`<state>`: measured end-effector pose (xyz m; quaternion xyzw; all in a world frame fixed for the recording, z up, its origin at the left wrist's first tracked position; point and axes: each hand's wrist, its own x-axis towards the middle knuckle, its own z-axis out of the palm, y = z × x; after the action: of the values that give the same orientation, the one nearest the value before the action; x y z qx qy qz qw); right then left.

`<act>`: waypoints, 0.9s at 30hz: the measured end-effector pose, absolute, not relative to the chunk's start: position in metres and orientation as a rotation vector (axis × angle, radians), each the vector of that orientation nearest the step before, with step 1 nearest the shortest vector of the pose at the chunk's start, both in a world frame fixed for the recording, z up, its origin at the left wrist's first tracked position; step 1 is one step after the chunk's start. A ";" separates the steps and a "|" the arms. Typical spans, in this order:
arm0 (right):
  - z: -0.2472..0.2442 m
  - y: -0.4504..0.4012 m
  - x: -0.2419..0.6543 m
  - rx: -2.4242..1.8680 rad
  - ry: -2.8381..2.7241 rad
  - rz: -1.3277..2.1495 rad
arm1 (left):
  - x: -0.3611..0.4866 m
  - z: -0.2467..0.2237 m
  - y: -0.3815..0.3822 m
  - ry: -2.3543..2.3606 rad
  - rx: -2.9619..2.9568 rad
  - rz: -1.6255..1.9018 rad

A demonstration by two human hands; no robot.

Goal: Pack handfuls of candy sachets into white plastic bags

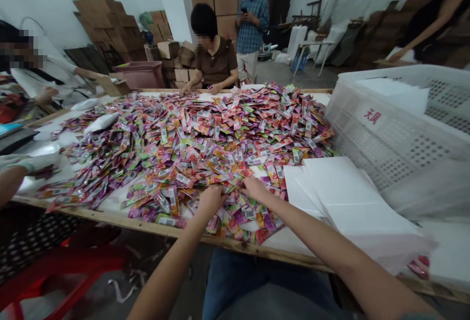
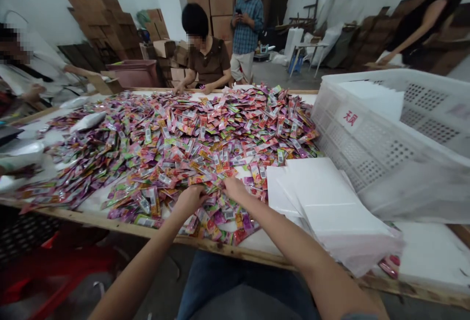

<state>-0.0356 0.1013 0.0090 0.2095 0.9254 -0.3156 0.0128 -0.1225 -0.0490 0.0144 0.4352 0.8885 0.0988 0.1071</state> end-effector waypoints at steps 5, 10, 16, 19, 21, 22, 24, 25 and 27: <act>-0.002 0.129 -0.027 0.711 2.704 -1.375 | -0.131 0.013 -0.058 2.533 1.313 0.329; -0.008 0.146 -0.024 0.815 2.429 -1.793 | -0.154 0.009 -0.057 2.477 1.294 0.411; -0.007 0.143 -0.025 0.927 2.221 -2.070 | -0.168 0.002 -0.061 2.431 1.236 0.608; 0.002 0.142 -0.025 0.987 2.136 -2.149 | -0.164 0.009 -0.066 2.521 1.196 0.780; 0.009 0.144 -0.021 1.040 2.098 -2.161 | -0.160 0.018 -0.070 2.606 1.167 0.906; 0.011 0.144 -0.017 1.071 2.089 -2.153 | -0.157 0.024 -0.073 2.636 1.161 0.964; 0.015 0.145 -0.006 1.133 2.094 -2.123 | -0.154 0.032 -0.078 2.657 1.167 1.059; 0.016 0.144 0.002 1.158 2.102 -2.101 | -0.154 0.035 -0.081 2.655 1.169 1.082; 0.016 0.143 0.017 1.194 2.119 -2.051 | -0.156 0.037 -0.086 2.652 1.171 1.049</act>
<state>0.0171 0.1427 0.0162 0.3751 0.6660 -0.6445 -0.0200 -0.1565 -0.0857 0.0371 0.3796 0.8599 0.3400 0.0292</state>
